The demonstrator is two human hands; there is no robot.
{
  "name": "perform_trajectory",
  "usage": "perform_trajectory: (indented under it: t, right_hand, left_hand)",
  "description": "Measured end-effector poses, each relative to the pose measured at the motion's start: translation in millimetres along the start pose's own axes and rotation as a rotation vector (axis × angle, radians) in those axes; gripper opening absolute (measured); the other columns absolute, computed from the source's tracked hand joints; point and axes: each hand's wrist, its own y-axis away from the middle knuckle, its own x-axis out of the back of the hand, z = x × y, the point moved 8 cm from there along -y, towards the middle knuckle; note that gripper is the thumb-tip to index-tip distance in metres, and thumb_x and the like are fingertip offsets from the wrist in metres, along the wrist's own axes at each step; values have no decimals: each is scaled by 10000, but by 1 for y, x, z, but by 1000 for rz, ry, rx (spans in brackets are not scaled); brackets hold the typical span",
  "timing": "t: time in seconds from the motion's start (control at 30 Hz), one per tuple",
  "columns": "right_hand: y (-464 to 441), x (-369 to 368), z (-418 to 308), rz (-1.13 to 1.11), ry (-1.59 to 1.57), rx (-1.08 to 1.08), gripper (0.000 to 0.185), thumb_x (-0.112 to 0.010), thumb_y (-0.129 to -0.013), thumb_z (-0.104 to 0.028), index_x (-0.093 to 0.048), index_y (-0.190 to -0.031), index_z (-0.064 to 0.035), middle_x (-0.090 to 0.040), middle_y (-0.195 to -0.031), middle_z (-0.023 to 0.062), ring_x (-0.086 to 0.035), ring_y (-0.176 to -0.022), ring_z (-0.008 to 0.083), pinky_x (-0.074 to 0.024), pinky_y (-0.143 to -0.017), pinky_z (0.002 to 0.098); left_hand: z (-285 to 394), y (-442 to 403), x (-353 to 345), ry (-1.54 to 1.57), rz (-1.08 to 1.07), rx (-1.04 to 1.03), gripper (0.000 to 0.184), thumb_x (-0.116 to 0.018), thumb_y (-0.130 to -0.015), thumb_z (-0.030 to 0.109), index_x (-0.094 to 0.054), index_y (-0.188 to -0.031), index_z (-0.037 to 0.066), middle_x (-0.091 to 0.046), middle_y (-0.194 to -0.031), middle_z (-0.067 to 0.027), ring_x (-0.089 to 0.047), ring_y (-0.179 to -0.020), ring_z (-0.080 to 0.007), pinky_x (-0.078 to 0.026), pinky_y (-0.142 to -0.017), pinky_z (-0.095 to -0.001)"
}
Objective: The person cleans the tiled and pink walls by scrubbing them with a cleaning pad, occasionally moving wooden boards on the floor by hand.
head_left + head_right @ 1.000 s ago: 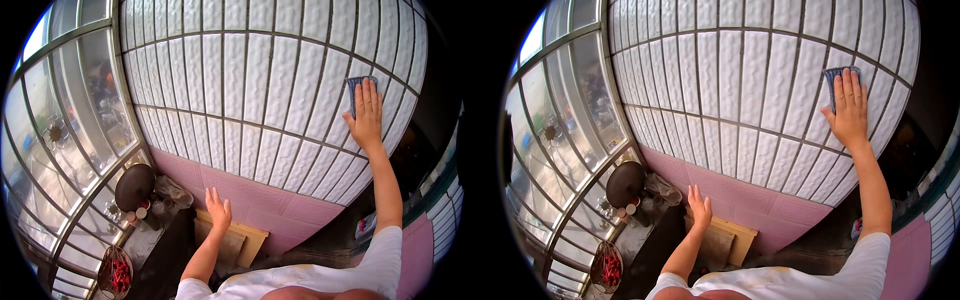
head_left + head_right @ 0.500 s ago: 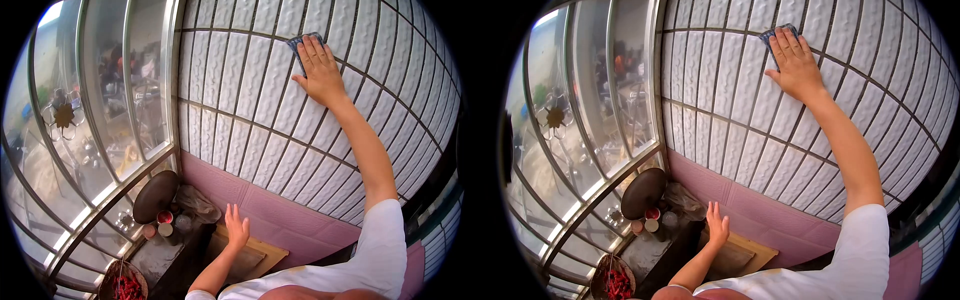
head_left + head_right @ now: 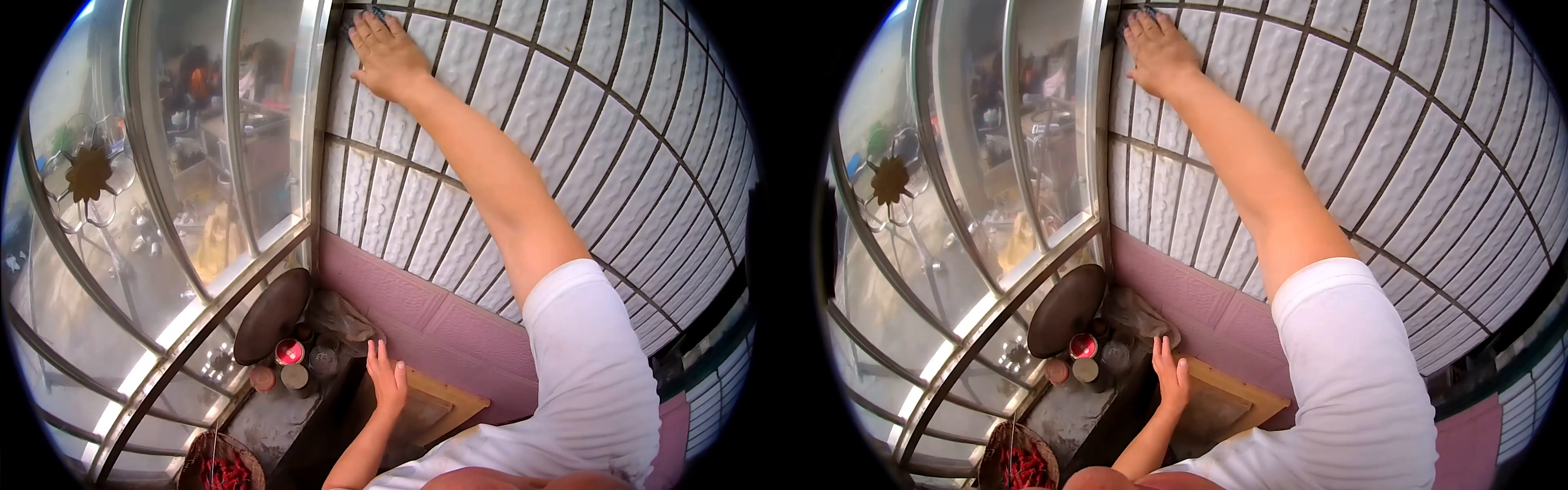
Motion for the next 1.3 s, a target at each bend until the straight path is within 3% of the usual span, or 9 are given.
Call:
perform_trajectory:
  t: [0.33, 0.43, 0.6, 0.63, 0.7, 0.87, 0.97, 1.17, 1.3]
  right_hand:
    - [147, -19, -140, -256, -246, 513, 628, -401, -901, -408, -284, -1387, -28, -215, -1479, 99, -149, -1378, 217, -89, -1125, 398]
    - [135, -19, -91, -234, -312, 507, 605, -430, -893, -372, -299, -1385, -47, -217, -1479, 90, -148, -1379, 210, -74, -1131, 388]
    - [36, 26, 94, 20, -204, -44, 548, -400, -918, -333, -325, -1366, -26, -289, -1447, 106, -223, -1352, 232, -155, -1099, 399]
    - [34, 32, 98, 111, -55, -18, 694, -551, -825, -393, -337, -1337, 24, -285, -1423, 188, -191, -1348, 321, -130, -1107, 422]
    - [51, 25, 75, 125, -20, 12, 559, -401, -914, -352, -330, -1364, -29, -287, -1448, 109, -222, -1352, 233, -145, -1102, 394]
    - [189, 9, -54, -141, -237, 406, 634, -465, -867, -400, -346, -1357, -16, -276, -1453, 111, -217, -1354, 216, -115, -1116, 393]
    - [233, 13, -55, -164, -371, 490, 659, -546, -816, -373, -362, -1349, -32, -283, -1449, 107, -227, -1352, 227, -121, -1123, 404]
    - [123, 58, 131, 55, 10, -21, 609, -500, -864, -371, -355, -1347, -30, -310, -1434, 101, -257, -1337, 239, -173, -1096, 419]
    - [164, 51, 117, -75, -7, -37, 601, -433, -898, -391, -325, -1371, -37, -272, -1456, 100, -192, -1361, 229, -122, -1104, 394]
  left_hand:
    - [13, 8, 26, -28, 68, -19, 585, -432, -893, 239, -238, -1369, -41, -175, -1408, -298, -205, -1287, -435, -167, -1055, -498]
    - [14, 9, 37, -47, 84, -23, 583, -416, -902, 264, -246, -1365, -47, -173, -1408, -301, -211, -1279, -446, -175, -1052, -498]
    - [14, 3, 42, -74, 85, -27, 575, -418, -903, 243, -241, -1365, -48, -177, -1404, -303, -221, -1269, -450, -182, -1047, -498]
    - [15, 1, 40, -63, 88, -34, 571, -418, -903, 236, -240, -1366, -46, -178, -1404, -303, -220, -1271, -450, -182, -1047, -497]
    - [12, 0, 31, -51, 72, -30, 569, -422, -898, 221, -238, -1368, -42, -180, -1406, -298, -216, -1277, -445, -176, -1051, -496]
    - [16, -2, 20, -27, 26, -48, 580, -437, -884, 200, -232, -1370, -40, -182, -1410, -287, -216, -1281, -432, -169, -1055, -495]
    - [18, -1, 25, -29, 20, -39, 581, -432, -888, 214, -231, -1370, -40, -183, -1409, -290, -215, -1281, -433, -169, -1054, -496]
    - [25, -5, 20, -41, -10, -71, 574, -405, -904, 246, -232, -1371, -40, -181, -1409, -293, -216, -1278, -435, -171, -1051, -497]
    - [32, -9, -3, 14, -65, -70, 569, -405, -904, 242, -236, -1370, -39, -179, -1413, -287, -210, -1284, -432, -166, -1055, -496]
